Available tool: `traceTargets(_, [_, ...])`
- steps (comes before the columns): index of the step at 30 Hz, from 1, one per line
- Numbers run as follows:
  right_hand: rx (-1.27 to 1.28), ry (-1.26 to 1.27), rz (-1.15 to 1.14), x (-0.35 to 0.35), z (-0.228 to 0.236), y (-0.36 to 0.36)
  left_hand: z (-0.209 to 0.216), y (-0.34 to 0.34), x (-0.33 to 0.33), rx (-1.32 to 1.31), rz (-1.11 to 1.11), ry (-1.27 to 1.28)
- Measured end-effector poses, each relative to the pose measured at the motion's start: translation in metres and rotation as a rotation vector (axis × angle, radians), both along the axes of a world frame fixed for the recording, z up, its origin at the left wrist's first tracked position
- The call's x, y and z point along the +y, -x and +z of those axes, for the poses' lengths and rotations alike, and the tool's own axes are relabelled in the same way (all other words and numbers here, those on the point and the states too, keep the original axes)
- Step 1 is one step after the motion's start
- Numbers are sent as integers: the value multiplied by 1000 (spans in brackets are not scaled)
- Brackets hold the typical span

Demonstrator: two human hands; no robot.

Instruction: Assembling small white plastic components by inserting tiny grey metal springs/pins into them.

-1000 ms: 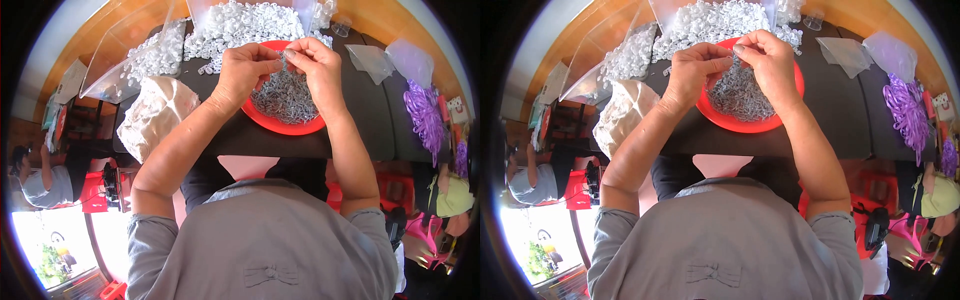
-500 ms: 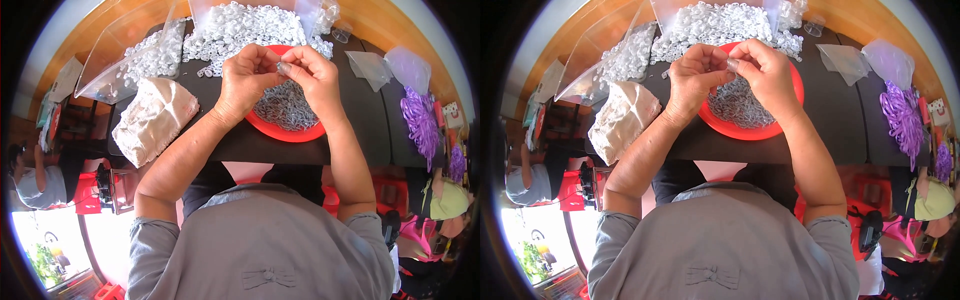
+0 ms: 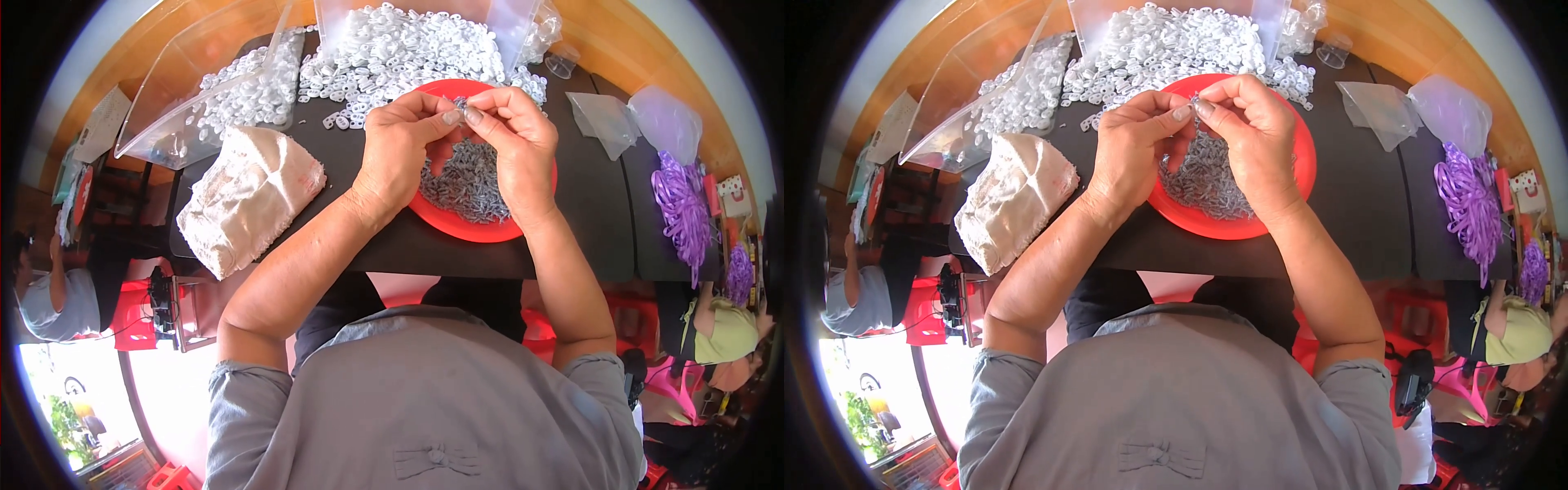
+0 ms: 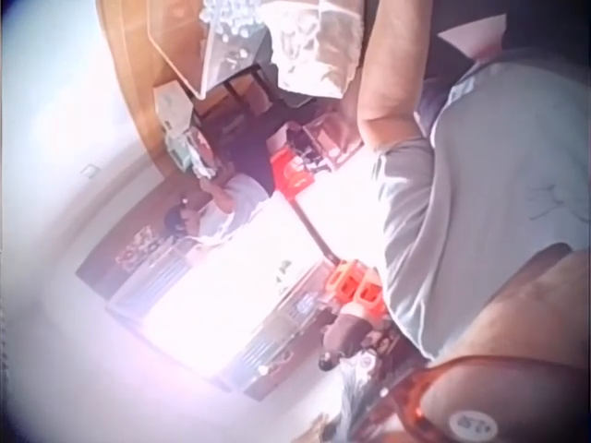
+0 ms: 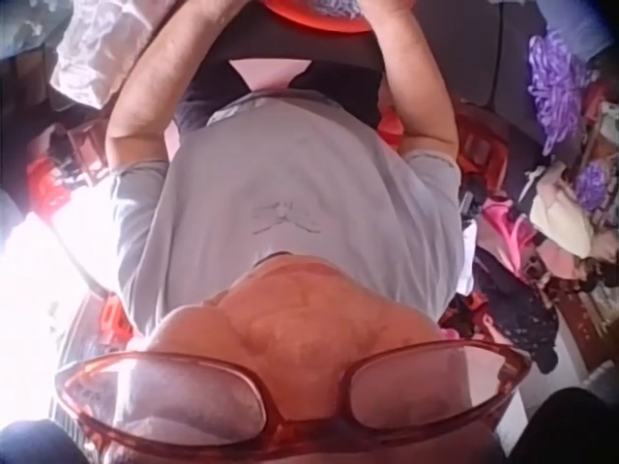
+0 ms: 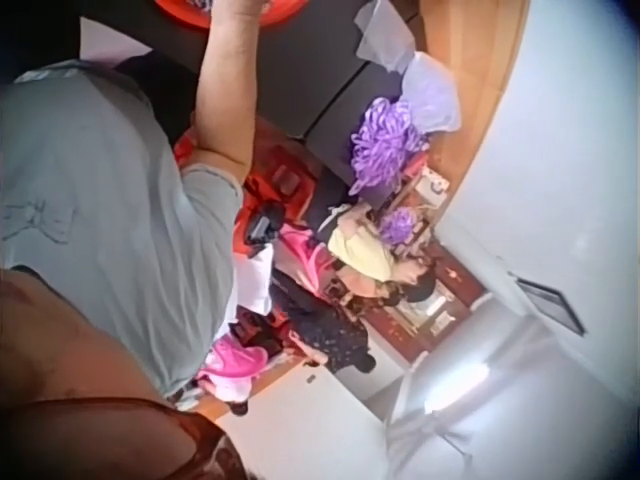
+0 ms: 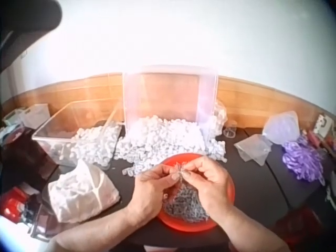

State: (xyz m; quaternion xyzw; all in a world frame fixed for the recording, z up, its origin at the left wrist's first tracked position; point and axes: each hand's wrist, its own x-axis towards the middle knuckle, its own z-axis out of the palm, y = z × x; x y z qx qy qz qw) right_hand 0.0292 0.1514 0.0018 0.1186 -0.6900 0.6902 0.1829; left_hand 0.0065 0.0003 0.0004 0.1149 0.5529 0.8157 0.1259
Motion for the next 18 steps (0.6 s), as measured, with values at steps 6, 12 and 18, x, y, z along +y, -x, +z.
traceTargets(6, [-45, 82, 31, -4, 1, -2, -4, -4, 3, 67, 29, -63])
traceTargets(12, [-62, -27, 29, -4, 0, -1, -4, 1, -3, 27, 47, -46])
traceTargets(18, [41, -272, -57, 6, -1, 5, -3, 1, -2, 29, 79, 10])
